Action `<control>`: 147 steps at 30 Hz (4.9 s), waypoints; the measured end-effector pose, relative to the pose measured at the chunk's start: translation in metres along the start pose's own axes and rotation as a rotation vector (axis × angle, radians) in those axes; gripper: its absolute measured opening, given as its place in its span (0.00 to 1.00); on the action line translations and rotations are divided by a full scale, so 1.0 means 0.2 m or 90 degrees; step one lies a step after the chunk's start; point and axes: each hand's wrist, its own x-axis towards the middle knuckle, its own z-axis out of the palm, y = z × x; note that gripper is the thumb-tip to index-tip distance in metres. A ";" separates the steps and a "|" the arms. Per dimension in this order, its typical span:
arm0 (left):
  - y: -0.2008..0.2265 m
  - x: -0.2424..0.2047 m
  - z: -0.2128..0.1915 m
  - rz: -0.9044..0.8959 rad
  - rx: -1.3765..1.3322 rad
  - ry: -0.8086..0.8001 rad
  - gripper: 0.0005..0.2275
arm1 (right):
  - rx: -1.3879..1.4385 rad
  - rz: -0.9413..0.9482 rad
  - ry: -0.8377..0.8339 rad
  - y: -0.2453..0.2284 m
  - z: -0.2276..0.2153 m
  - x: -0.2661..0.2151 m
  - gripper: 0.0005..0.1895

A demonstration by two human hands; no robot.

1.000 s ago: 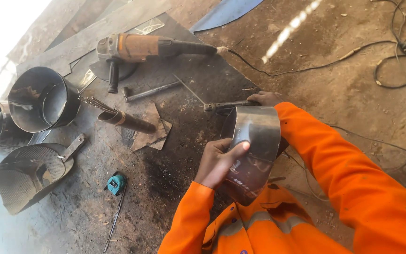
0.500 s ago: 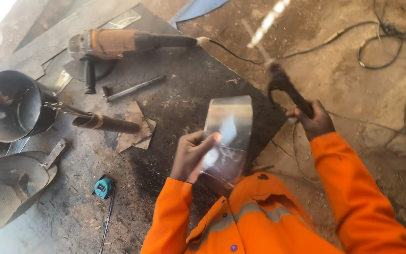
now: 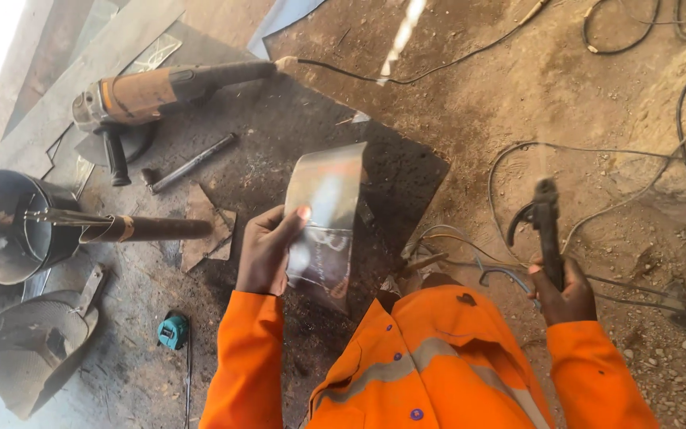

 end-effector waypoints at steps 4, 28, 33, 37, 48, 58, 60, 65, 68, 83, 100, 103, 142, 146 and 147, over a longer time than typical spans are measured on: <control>0.02 0.07 0.00 0.029 0.042 -0.002 0.14 | -0.089 0.035 -0.036 0.13 -0.03 -0.05 0.17; 0.09 0.19 -0.04 -0.005 0.045 -0.155 0.12 | -0.259 0.024 0.047 0.16 0.12 -0.71 0.22; 0.17 0.20 -0.06 -0.036 0.032 -0.158 0.12 | -0.267 -0.043 0.051 0.28 0.12 -0.72 0.23; 0.16 0.24 -0.07 -0.041 -0.038 -0.174 0.11 | -0.262 -0.027 0.089 0.38 0.15 -0.68 0.24; -0.04 0.28 -0.01 0.027 -0.018 -0.261 0.08 | -0.203 0.037 0.053 0.25 0.12 -0.77 0.25; -0.04 0.24 -0.04 0.085 0.052 -0.202 0.09 | -0.288 -0.179 -0.042 0.32 0.02 -0.73 0.31; -0.03 0.23 -0.05 0.071 0.073 -0.173 0.10 | -0.282 -0.210 -0.059 0.39 0.02 -0.70 0.30; 0.06 0.17 -0.04 0.038 0.171 -0.110 0.19 | -0.317 -0.249 -0.076 0.47 0.06 -0.69 0.26; 0.05 0.18 -0.03 0.042 0.162 -0.099 0.19 | -0.346 -0.179 -0.105 0.49 0.05 -0.71 0.26; -0.11 0.30 -0.02 0.028 0.055 -0.134 0.07 | -0.169 -0.139 -0.015 0.36 0.04 -0.74 0.25; -0.03 0.24 0.01 0.084 0.095 -0.120 0.14 | -0.024 -0.119 -0.089 0.31 0.02 -0.66 0.26; 0.06 0.17 0.04 0.097 0.136 -0.099 0.21 | 0.103 -0.099 -0.085 0.29 0.03 -0.67 0.26; -0.11 0.28 0.15 0.031 0.313 0.087 0.19 | 0.464 -0.331 -0.240 -0.51 0.44 -0.60 0.14; -0.02 0.18 0.18 0.008 0.321 0.085 0.18 | 0.495 -0.327 -0.153 -0.76 0.43 -0.50 0.13; -0.07 0.21 0.16 0.012 0.318 0.071 0.20 | 0.502 -0.283 -0.128 -0.80 0.45 -0.48 0.13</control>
